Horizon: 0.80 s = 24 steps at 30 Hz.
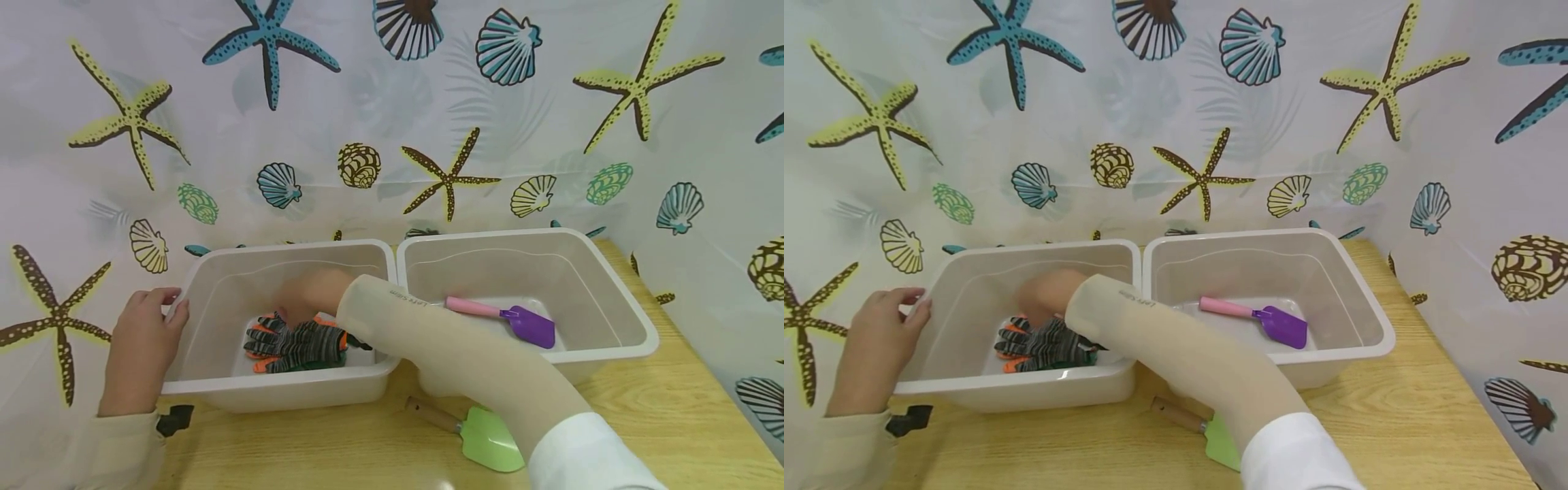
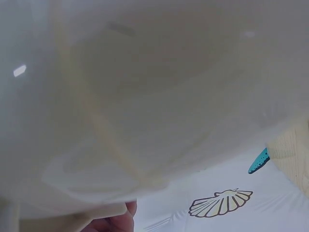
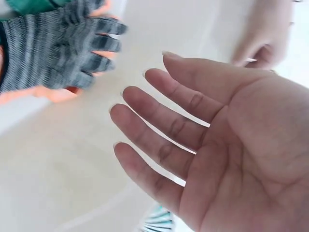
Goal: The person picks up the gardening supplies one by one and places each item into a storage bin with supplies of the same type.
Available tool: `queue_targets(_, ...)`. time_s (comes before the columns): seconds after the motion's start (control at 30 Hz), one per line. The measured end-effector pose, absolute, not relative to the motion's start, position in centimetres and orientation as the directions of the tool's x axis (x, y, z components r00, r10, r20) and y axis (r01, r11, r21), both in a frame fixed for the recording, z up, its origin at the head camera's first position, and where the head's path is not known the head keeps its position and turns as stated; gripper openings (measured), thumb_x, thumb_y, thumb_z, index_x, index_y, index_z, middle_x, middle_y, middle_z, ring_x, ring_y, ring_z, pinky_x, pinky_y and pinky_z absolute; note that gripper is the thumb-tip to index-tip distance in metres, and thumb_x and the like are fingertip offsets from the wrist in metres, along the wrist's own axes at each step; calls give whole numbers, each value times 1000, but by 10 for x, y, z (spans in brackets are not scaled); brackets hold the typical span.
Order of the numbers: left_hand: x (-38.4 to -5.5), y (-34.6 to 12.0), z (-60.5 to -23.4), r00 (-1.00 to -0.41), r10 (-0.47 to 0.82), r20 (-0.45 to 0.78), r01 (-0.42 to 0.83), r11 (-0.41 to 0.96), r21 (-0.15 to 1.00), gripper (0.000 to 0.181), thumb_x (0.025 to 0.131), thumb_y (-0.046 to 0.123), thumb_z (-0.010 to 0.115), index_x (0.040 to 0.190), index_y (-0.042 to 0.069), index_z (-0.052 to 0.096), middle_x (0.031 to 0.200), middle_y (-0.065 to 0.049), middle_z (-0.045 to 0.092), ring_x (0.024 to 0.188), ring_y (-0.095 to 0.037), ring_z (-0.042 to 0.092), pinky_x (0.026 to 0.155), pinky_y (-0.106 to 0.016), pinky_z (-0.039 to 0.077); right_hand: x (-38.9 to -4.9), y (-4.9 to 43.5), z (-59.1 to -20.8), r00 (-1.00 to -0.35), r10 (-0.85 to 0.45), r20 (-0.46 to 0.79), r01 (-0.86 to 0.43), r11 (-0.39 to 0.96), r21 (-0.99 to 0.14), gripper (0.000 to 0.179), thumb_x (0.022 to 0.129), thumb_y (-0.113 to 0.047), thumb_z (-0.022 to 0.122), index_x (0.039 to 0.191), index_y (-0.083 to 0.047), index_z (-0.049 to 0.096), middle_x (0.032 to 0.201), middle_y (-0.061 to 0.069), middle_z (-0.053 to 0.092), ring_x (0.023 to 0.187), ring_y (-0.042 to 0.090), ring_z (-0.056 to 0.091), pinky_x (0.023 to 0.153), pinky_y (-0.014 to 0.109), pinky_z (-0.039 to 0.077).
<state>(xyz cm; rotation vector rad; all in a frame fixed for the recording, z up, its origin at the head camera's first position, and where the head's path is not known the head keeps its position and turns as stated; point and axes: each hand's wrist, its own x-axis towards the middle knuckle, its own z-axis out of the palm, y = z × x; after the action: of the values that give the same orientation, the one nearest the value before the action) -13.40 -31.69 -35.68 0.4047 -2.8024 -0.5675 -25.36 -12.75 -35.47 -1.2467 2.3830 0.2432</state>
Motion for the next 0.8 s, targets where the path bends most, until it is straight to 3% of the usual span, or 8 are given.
queue_targets(0.17,-134,-317,-358,-930,-322,175,-227,881,414,50,91,36,44,125,0,44,116,-24,42,96,-38,45,81,-56,40,-221,-87,-292,-544,-727,-418,-779,623,-71,16,83,-36,58,93,-24,57,90,-11,55,80,9,50,68,25,42)
queue_targets(0.47,-135,-318,-357,-931,-316,181,-223,888,403,50,90,35,45,124,-1,45,115,-25,42,96,-40,45,80,-57,39,-228,-10,-254,-641,-662,-388,-727,686,30,27,88,-37,51,108,-20,56,111,-4,53,95,13,49,81,33,41)
queue_targets(0.8,-137,-318,-360,-934,-307,184,-217,894,392,49,91,34,46,123,-3,46,114,-26,42,97,-41,43,81,-58,39,-246,105,-247,-726,-652,-217,-663,748,-27,17,87,-26,53,98,-16,61,94,0,59,87,17,54,74,36,44)
